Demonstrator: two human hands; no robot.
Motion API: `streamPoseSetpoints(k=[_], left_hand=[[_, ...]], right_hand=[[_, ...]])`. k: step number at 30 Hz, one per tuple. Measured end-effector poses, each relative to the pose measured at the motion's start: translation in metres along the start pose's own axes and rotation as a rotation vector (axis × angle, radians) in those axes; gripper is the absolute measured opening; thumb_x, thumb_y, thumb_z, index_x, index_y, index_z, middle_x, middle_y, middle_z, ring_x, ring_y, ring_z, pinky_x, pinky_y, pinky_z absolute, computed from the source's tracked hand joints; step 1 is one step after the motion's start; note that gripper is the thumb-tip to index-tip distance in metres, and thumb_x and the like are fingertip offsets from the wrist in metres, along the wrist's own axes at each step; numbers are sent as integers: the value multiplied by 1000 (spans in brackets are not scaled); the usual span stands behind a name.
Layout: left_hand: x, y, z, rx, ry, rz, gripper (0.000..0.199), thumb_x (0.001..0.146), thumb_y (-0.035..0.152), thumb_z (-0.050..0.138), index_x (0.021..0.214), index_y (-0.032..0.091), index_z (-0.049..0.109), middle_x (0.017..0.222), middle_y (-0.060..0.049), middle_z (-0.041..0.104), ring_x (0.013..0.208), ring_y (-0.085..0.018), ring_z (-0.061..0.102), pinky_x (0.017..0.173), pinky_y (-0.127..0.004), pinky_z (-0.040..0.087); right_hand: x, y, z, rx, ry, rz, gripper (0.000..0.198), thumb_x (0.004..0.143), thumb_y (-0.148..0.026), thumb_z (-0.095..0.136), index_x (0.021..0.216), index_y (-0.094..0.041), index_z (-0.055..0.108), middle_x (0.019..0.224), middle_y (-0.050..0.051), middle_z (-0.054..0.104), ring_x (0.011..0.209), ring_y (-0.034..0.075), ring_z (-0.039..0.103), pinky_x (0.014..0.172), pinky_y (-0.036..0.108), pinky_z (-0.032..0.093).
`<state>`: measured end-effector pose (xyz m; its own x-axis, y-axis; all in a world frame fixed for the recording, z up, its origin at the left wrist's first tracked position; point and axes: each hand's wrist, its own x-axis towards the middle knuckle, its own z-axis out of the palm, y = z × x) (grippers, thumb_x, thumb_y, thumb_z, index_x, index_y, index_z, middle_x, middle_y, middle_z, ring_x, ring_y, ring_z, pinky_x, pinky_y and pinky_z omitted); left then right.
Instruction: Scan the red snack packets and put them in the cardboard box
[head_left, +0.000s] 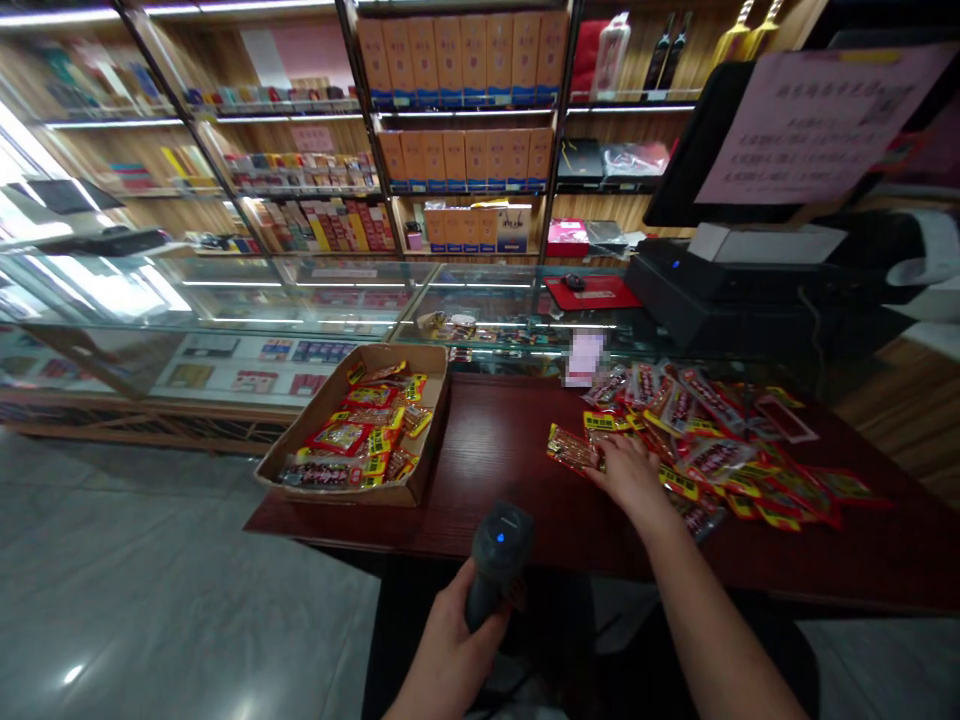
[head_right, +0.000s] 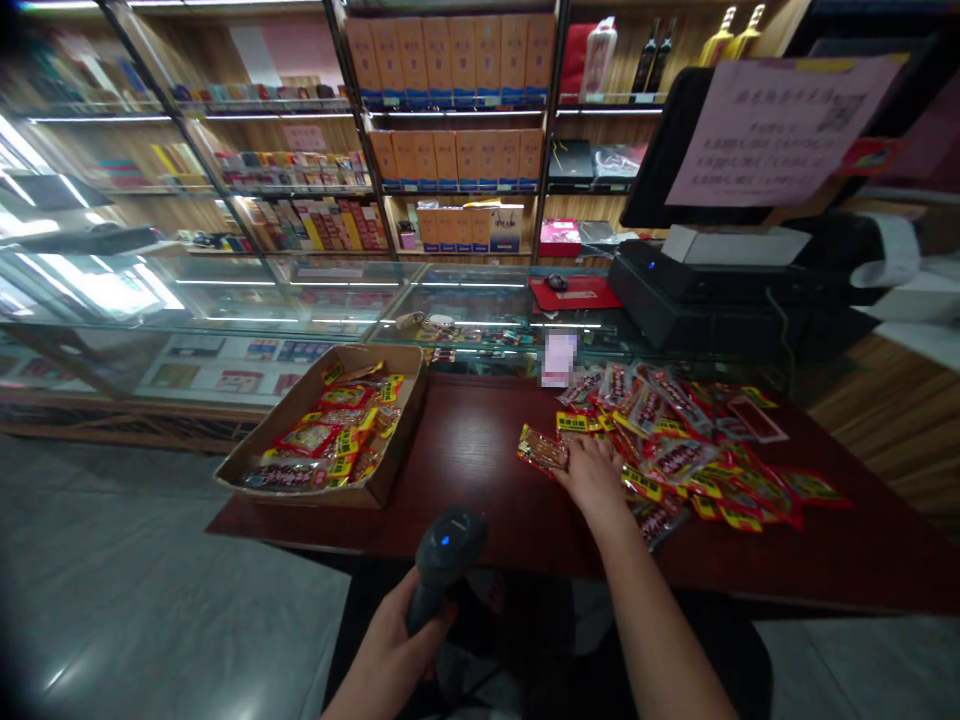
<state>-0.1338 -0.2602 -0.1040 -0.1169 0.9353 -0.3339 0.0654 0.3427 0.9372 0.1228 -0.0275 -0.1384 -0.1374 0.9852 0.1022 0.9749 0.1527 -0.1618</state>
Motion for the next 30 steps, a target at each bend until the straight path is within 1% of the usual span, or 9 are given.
streamPoseSetpoints(k=[3, 6, 10, 14, 16, 19, 23, 26, 30], left_hand=[[-4, 2, 3, 7, -23, 1, 27, 80, 25, 71, 105, 16, 72, 58, 8, 49, 46, -10, 42, 45, -20, 37], [-8, 3, -1, 22, 8, -12, 30, 82, 28, 70, 110, 16, 72, 62, 7, 50, 47, -10, 44, 46, -20, 37], [-10, 6, -7, 45, 45, -28, 41, 85, 30, 69, 122, 15, 65, 65, 9, 49, 47, -10, 43, 46, -20, 38], [-8, 9, -7, 64, 26, 9, 29, 85, 28, 67, 111, 16, 66, 64, 9, 48, 47, -10, 43, 45, -20, 38], [-6, 7, -6, 67, 17, 32, 21, 84, 26, 66, 103, 17, 66, 65, 8, 49, 48, -10, 44, 45, -19, 38], [-6, 2, -8, 72, 20, 38, 12, 84, 25, 64, 94, 19, 62, 64, 8, 48, 47, -9, 45, 45, -19, 38], [-8, -2, -11, 75, 33, 15, 11, 86, 26, 63, 93, 19, 61, 63, 9, 48, 47, -10, 45, 44, -19, 37], [-9, 0, -11, 63, 29, 6, 20, 85, 27, 63, 102, 17, 63, 64, 9, 48, 48, -10, 44, 44, -19, 37], [-9, 3, -9, 56, 30, -1, 33, 85, 28, 63, 116, 16, 63, 65, 9, 49, 47, -10, 43, 43, -20, 37]], right_hand=[[-4, -13, 2, 183, 41, 5, 24, 83, -21, 71, 107, -22, 69, 111, 10, 76, 108, 32, 70, 97, 48, 49], [-14, -20, 7, 568, 45, 47, 27, 85, -25, 65, 111, -24, 66, 97, 4, 76, 88, 25, 72, 85, 38, 52], [-35, -33, 14, 1050, -17, 135, 45, 74, -39, 73, 116, -23, 70, 101, 4, 78, 93, 26, 73, 88, 38, 55], [-47, -50, 21, 1414, -115, 212, 51, 76, -46, 73, 122, -24, 74, 109, 5, 80, 99, 27, 75, 92, 42, 58], [-50, -55, 22, 1322, 17, 150, 40, 82, -42, 69, 118, -26, 77, 115, 6, 80, 106, 27, 74, 99, 46, 56], [-55, -57, 23, 872, 201, -106, 33, 89, -22, 55, 105, -30, 83, 133, 6, 75, 125, 28, 66, 114, 52, 45], [-68, -59, 24, 447, 92, -273, 48, 83, -10, 54, 116, -31, 82, 147, 6, 67, 140, 29, 57, 121, 58, 35], [-69, -59, 26, 368, 61, -242, 44, 92, -23, 57, 132, -27, 73, 156, 9, 59, 147, 31, 50, 124, 59, 31], [-55, -53, 32, 292, 30, -200, 59, 93, -36, 65, 150, -21, 56, 152, 16, 62, 146, 36, 51, 122, 67, 27]])
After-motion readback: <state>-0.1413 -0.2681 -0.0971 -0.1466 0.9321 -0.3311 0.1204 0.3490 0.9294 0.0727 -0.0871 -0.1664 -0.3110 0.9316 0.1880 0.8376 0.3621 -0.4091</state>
